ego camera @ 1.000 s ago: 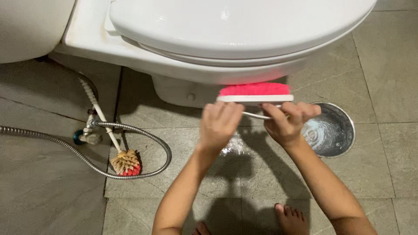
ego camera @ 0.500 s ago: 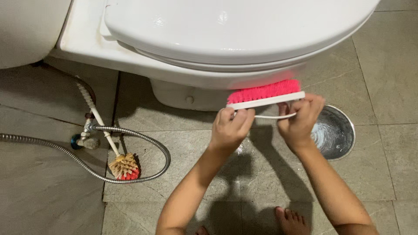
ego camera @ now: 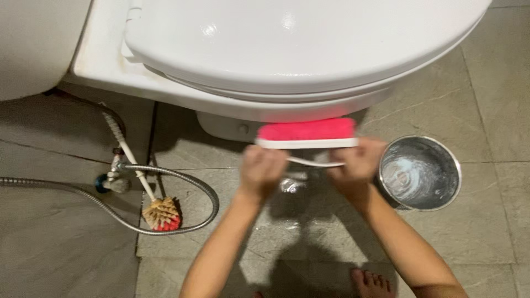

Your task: The person cleans the exterior side of a toilet bowl using a handheld scrub brush and water from a small metal bowl.

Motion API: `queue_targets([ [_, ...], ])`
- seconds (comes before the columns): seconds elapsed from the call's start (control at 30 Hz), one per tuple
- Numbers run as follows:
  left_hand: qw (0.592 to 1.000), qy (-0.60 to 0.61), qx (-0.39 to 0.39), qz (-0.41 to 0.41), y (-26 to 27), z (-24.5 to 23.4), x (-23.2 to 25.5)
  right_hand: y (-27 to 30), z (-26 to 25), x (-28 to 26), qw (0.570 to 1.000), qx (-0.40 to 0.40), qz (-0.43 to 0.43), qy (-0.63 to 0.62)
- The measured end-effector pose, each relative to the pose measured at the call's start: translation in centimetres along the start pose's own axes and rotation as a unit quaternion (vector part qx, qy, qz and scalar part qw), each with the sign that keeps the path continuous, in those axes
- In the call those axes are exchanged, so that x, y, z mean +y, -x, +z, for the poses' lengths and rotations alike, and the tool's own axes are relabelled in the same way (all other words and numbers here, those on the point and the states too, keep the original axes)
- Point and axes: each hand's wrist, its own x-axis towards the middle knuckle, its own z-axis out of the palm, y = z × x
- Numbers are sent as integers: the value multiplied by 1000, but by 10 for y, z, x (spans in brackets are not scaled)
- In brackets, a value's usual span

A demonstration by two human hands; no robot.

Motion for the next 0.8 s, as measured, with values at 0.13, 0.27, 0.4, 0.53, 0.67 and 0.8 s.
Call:
queue_targets([
  [0.13,997,3,48,60,-45,52,76,21,-36,73,990,-39,132,-11],
  [0.27,988,46,127,69,-92,83,129,27,-59,131,982,-56,179,-16],
  [0.4,984,16,157,81,-81,72,104,31,-47,137,983,-38,172,-55],
  [0.53,975,-119,174,67,-41,55,52,37,-5,71,991,-6,101,-91],
  [0.67,962,-198,182,46,-3,30,-14,6,33,1,996,-27,-30,-84],
  [0.8,980,-130,140,-63,21,-19,-66,-32,51,-59,988,-53,-110,-95],
])
